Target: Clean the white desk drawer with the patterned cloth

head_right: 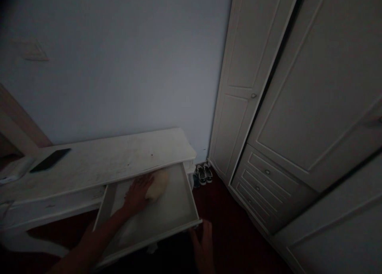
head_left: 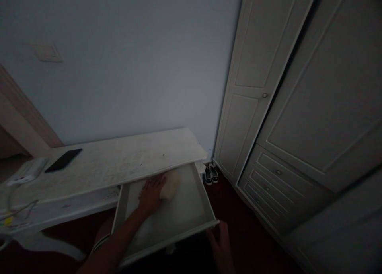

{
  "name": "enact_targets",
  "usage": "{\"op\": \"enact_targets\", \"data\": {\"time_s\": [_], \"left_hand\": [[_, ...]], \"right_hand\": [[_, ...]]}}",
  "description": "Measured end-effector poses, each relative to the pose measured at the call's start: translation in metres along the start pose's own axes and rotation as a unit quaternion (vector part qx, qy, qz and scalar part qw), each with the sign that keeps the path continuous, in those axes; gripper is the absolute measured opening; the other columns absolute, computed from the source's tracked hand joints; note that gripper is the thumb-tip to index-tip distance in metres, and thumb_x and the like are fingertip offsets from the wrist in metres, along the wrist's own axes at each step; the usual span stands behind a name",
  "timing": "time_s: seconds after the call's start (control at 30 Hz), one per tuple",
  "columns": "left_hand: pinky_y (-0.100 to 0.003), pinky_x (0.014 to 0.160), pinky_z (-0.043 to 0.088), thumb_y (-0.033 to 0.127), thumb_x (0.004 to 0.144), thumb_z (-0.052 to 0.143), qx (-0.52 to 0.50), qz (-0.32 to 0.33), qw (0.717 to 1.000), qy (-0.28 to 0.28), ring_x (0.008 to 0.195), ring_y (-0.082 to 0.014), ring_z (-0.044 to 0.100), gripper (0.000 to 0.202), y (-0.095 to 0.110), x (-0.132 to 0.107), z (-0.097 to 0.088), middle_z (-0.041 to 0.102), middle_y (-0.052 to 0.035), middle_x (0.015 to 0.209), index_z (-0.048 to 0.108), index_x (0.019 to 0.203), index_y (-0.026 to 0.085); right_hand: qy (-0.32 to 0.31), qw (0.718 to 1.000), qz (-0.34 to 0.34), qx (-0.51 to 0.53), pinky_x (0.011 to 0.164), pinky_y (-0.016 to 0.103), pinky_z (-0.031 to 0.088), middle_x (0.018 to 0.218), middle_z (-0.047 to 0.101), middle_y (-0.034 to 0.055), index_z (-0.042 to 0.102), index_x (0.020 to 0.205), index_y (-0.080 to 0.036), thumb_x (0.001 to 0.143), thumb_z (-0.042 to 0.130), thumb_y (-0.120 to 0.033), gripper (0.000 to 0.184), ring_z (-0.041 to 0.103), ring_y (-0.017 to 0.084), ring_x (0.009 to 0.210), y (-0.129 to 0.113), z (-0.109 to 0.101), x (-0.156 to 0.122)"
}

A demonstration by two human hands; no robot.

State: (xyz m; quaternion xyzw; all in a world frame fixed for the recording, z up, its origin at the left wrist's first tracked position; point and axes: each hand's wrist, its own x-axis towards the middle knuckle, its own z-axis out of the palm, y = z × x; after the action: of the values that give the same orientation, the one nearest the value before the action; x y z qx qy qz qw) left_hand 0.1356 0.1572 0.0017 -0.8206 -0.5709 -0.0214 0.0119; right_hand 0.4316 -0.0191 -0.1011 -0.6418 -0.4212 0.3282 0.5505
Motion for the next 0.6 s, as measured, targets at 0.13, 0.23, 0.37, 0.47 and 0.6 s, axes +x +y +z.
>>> {"op": "enact_targets", "data": {"time_s": [0.13, 0.23, 0.37, 0.47, 0.6], "left_hand": [[-0.052, 0.13, 0.011, 0.039, 0.097, 0.051, -0.04, -0.014, 0.999, -0.007, 0.158, -0.0313, 0.026, 0.07, 0.029, -0.003, 0.005, 0.027, -0.0134, 0.172, 0.036, 0.162, 0.019], [-0.057, 0.13, 0.009, 0.045, 0.102, 0.043, -0.095, 0.015, 0.994, -0.057, 0.16, -0.0335, 0.021, 0.067, 0.057, 0.004, 0.0, 0.021, -0.0146, 0.173, 0.033, 0.163, 0.019], [-0.062, 0.129, 0.01, 0.052, 0.102, 0.041, -0.135, 0.086, 0.981, -0.113, 0.16, -0.0348, 0.018, 0.071, 0.091, 0.015, -0.006, 0.018, -0.0131, 0.174, 0.027, 0.165, 0.023], [-0.061, 0.129, 0.009, 0.052, 0.096, 0.051, -0.153, 0.15, 0.966, -0.146, 0.16, -0.0342, 0.02, 0.076, 0.105, 0.015, -0.008, 0.022, -0.0113, 0.173, 0.03, 0.164, 0.026], [-0.058, 0.129, 0.017, 0.047, 0.086, 0.063, -0.18, 0.221, 0.936, -0.205, 0.154, -0.0387, 0.035, 0.083, 0.1, -0.006, -0.02, 0.039, -0.0146, 0.167, 0.039, 0.16, 0.02]], "right_hand": [[0.008, 1.0, 0.004, -0.003, 0.092, 0.038, 0.051, 0.11, 0.066, 0.0057, 0.065, 0.111, -0.024, 0.083, 0.07, -0.069, 0.054, 0.062, 0.028, 0.107, -0.002, -0.001, 0.001], [0.012, 1.0, -0.005, -0.004, 0.09, 0.038, 0.051, 0.107, 0.066, 0.0053, 0.066, 0.109, -0.023, 0.082, 0.071, -0.069, 0.053, 0.062, 0.028, 0.102, 0.0, -0.001, 0.003], [0.027, 0.999, -0.018, -0.004, 0.088, 0.037, 0.051, 0.106, 0.066, 0.0052, 0.066, 0.108, -0.024, 0.081, 0.072, -0.07, 0.054, 0.062, 0.028, 0.101, 0.009, 0.0, 0.004], [0.038, 0.999, -0.026, -0.012, 0.089, 0.037, 0.051, 0.107, 0.066, 0.0053, 0.066, 0.109, -0.024, 0.08, 0.071, -0.072, 0.056, 0.062, 0.028, 0.102, 0.016, 0.001, 0.005], [0.045, 0.998, -0.044, -0.026, 0.09, 0.038, 0.052, 0.108, 0.067, 0.0058, 0.066, 0.109, -0.024, 0.08, 0.07, -0.074, 0.057, 0.063, 0.028, 0.102, 0.02, 0.0, 0.006]]}}
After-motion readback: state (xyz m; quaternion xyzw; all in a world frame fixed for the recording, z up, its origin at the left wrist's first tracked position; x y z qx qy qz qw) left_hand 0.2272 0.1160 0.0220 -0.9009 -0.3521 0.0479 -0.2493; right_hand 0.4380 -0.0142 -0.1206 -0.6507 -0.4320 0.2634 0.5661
